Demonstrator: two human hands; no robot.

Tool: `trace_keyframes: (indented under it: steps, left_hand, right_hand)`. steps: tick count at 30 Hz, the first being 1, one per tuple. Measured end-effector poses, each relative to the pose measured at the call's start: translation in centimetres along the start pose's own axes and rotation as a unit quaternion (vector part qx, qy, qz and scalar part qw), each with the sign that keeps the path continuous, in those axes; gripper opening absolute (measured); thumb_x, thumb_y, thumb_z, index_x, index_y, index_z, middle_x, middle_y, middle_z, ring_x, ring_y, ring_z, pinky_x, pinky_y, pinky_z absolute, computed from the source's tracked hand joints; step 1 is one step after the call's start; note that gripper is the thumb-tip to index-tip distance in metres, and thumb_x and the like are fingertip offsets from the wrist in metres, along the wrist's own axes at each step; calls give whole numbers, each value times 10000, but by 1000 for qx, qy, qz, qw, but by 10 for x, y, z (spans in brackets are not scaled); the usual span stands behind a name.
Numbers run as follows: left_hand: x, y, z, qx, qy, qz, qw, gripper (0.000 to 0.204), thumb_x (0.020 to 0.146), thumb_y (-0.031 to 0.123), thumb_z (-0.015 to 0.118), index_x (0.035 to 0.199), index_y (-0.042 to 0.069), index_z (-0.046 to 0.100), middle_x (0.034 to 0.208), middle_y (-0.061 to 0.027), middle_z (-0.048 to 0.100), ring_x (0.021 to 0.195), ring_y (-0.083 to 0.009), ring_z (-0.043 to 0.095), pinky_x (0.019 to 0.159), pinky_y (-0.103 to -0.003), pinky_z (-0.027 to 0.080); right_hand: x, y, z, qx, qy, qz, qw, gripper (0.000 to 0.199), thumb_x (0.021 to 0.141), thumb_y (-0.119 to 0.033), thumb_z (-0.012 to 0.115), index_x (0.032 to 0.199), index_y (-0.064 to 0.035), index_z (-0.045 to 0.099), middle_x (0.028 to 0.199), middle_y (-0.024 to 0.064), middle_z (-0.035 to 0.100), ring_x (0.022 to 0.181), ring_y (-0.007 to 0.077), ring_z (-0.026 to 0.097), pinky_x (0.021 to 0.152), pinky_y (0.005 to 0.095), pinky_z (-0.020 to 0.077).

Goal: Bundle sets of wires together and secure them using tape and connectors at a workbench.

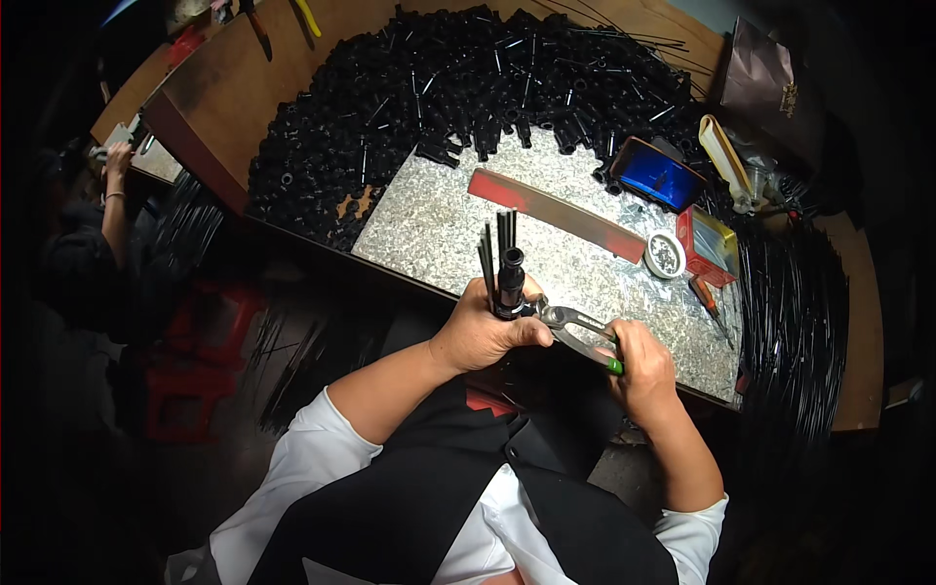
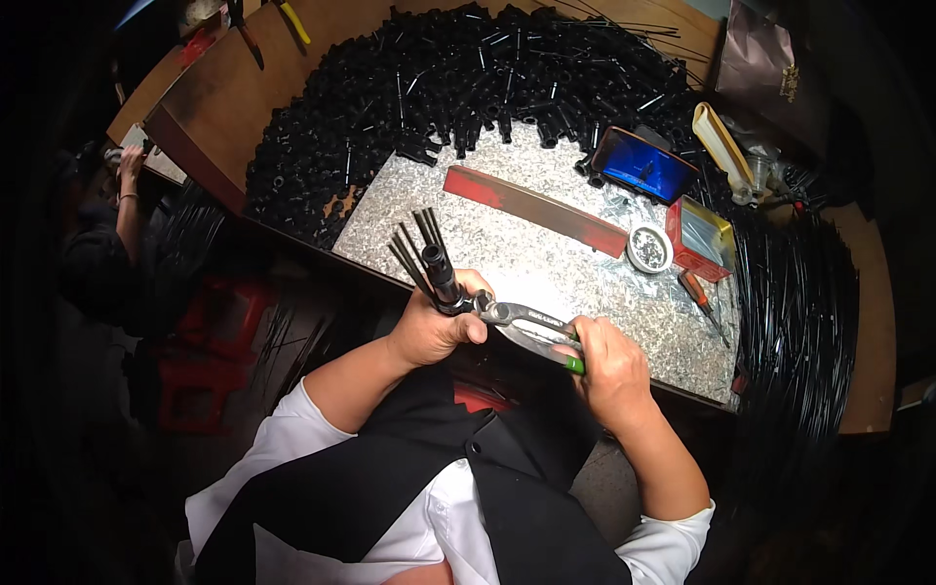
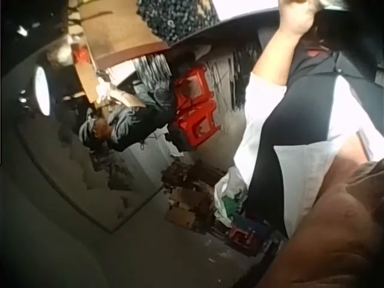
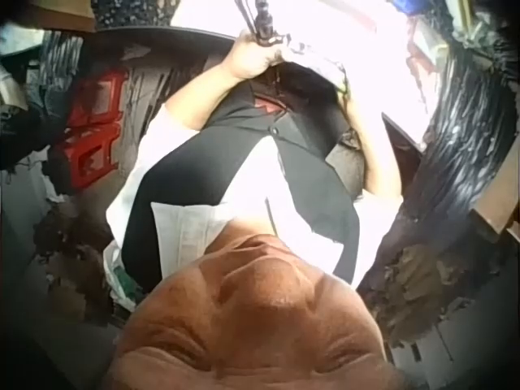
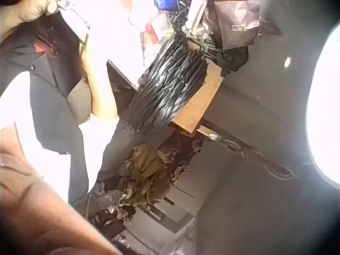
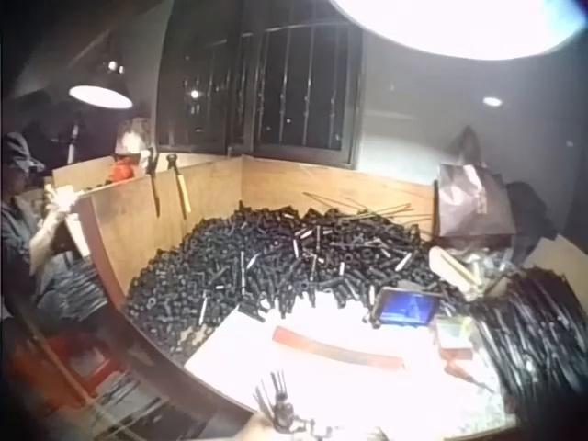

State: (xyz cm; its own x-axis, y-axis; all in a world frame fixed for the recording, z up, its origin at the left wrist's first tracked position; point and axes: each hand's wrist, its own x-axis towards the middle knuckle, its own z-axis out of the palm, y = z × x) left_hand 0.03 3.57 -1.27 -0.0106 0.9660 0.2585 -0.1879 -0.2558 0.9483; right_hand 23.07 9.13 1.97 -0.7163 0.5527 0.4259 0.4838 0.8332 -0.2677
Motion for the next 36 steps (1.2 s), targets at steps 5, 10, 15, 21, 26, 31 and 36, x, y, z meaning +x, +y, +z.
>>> trace_keyframes:
  steps: [5, 10, 15, 21, 26, 31, 36]
  left_hand:
    - [-2, 5, 4, -49, 28, -7, 998, 482, 697, 397, 809, 897, 9, 605, 764, 22, 546, 637, -31, 474, 566, -177, 387]
    - [-4, -5, -3, -61, 28, 3, 998, 518, 725, 372, 790, 987, -22, 579, 662, 38, 511, 573, -28, 456, 523, -171, 369]
    - [-1, -8, -13, -8, 1, -2, 1000, 628, 744, 335, 772, 1124, -77, 490, 597, 51, 486, 536, -25, 452, 517, -171, 364]
    - [-9, -8, -22, 15, -2, -7, 1000, 664, 710, 254, 817, 1168, -57, 450, 598, 58, 483, 546, -33, 478, 535, -168, 382]
    - [-12, -3, -14, 18, -16, -33, 999, 848, 602, 389, 857, 1201, -34, 430, 581, 67, 456, 557, -38, 470, 543, -177, 386]
    - [-13, -3, -13, 40, -13, -41, 998, 890, 576, 399, 869, 1213, -35, 424, 576, 73, 455, 560, -38, 472, 555, -178, 393]
    - [-13, -1, -9, 0, 6, -4, 1000, 625, 616, 314, 869, 1018, -45, 552, 596, 46, 501, 536, -3, 408, 619, -184, 348]
  right_hand:
    - [-4, 6, 8, 9, -5, 1, 1000, 257, 753, -11, 688, 957, -5, 531, 753, 150, 537, 623, 326, 568, 554, 385, 447]
    - [-1, 8, 11, 9, 48, -17, 999, 227, 791, -100, 696, 912, -19, 521, 727, 135, 521, 596, 306, 557, 516, 384, 433]
    - [-6, 29, 2, -7, 192, 21, 981, 150, 811, 17, 558, 948, 2, 500, 766, 173, 538, 620, 340, 547, 573, 384, 450]
    - [17, 70, -34, 30, 144, 209, 967, 127, 848, -34, 553, 974, -23, 562, 760, 210, 594, 719, 410, 583, 633, 416, 458]
    - [39, 107, -40, -110, -12, 265, 958, 53, 776, -61, 570, 819, -37, 586, 752, 221, 616, 774, 410, 599, 666, 476, 450]
    - [53, 136, -22, -197, -97, 209, 953, 131, 731, -62, 583, 853, -57, 630, 755, 193, 634, 775, 389, 607, 719, 468, 469]
    - [60, 146, -9, -214, -110, 126, 962, 118, 715, -41, 589, 799, -73, 665, 748, 154, 636, 866, 308, 572, 828, 442, 393]
